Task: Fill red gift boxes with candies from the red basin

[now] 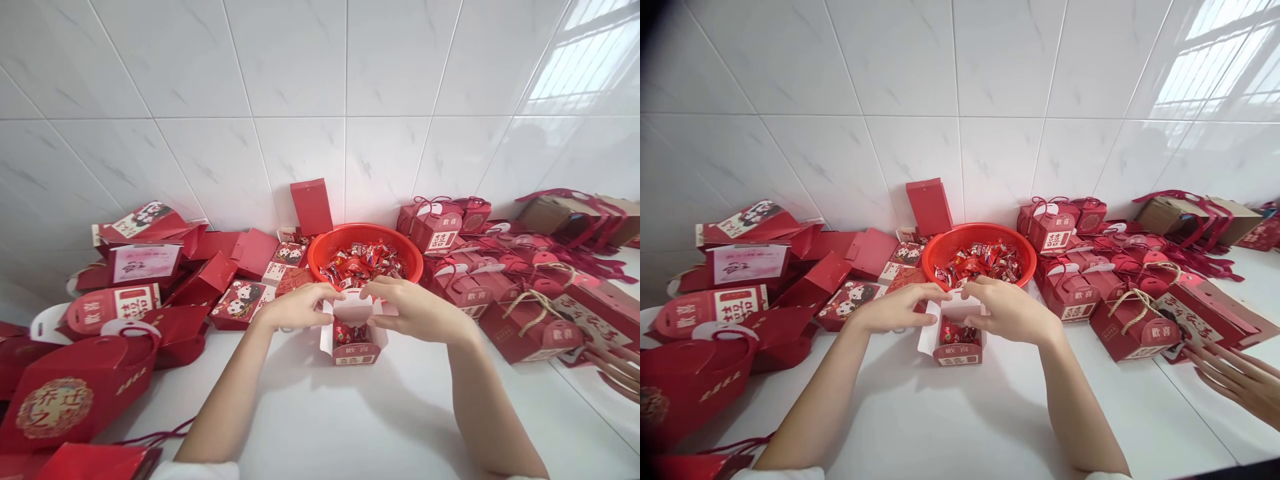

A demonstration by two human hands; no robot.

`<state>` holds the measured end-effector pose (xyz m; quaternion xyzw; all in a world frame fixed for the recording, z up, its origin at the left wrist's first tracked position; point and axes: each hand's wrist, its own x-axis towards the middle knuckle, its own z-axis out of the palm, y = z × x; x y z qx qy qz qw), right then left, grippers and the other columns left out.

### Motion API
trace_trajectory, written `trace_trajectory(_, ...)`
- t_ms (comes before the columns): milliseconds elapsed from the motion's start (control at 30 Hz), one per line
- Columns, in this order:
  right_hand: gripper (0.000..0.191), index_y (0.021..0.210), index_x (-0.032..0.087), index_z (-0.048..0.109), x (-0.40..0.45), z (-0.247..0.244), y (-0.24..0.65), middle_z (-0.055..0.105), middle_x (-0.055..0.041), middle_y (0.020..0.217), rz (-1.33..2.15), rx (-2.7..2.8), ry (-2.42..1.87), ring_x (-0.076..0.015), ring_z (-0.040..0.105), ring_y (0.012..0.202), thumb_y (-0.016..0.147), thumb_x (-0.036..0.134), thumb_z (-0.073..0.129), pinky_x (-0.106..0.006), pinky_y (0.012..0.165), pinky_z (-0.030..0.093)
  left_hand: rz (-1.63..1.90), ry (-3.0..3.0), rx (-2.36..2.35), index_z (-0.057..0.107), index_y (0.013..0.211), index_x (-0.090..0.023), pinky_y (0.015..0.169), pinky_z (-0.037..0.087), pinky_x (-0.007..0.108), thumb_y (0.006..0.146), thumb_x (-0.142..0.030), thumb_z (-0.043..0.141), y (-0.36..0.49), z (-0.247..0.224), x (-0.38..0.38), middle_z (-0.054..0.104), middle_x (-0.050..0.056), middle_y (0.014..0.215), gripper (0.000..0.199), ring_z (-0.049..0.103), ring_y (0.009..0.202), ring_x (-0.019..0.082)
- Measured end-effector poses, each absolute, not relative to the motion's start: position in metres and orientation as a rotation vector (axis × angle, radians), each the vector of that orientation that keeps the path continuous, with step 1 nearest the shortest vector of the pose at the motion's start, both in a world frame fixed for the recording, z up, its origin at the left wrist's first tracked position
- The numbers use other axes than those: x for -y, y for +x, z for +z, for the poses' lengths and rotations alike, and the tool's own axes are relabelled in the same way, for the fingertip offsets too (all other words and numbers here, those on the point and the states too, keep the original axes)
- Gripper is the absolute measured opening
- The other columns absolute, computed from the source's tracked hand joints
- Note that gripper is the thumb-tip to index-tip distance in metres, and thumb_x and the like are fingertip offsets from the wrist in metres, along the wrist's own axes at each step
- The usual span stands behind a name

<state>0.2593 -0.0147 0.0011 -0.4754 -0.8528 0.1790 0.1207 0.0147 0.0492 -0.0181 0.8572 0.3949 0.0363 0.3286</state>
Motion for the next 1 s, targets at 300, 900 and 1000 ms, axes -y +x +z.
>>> trace_trajectory(300,0.016,0.099,0.022,0.064,0.018,-0.001,0.238,0.070,-0.0023,0.091,0.511,2.617,-1.518,-0.0189,0.064,0.080,0.083,0.021,0.065,-0.026,0.059,0.032,0.234,2.347,-1.092,0.067,0.123,-0.026,0.089,0.051,0.033,0.082,-0.027,0.060,0.031,-0.025,-0.033,0.060,0.005,0.120,0.041,0.064,0.103,0.024)
trace_trajectory(900,0.022,0.101,0.018,0.070,-0.001,-0.016,0.242,0.071,-0.0031,0.095,0.906,2.690,-1.117,-0.0168,0.063,0.082,0.080,0.020,0.074,-0.024,0.065,0.041,0.198,2.130,-0.842,0.059,0.131,-0.033,0.072,0.055,0.030,0.071,-0.021,0.072,0.044,-0.038,-0.026,0.047,0.006,0.138,0.063,0.066,0.080,0.017)
trace_trajectory(1000,0.022,0.104,0.019,0.071,-0.002,-0.018,0.242,0.070,-0.0022,0.091,0.877,2.715,-1.109,-0.0160,0.061,0.078,0.082,0.017,0.071,-0.024,0.065,0.041,0.193,2.064,-0.787,0.051,0.141,-0.037,0.078,0.055,0.032,0.072,-0.025,0.075,0.038,-0.035,-0.032,0.038,0.007,0.152,0.075,0.069,0.091,0.021)
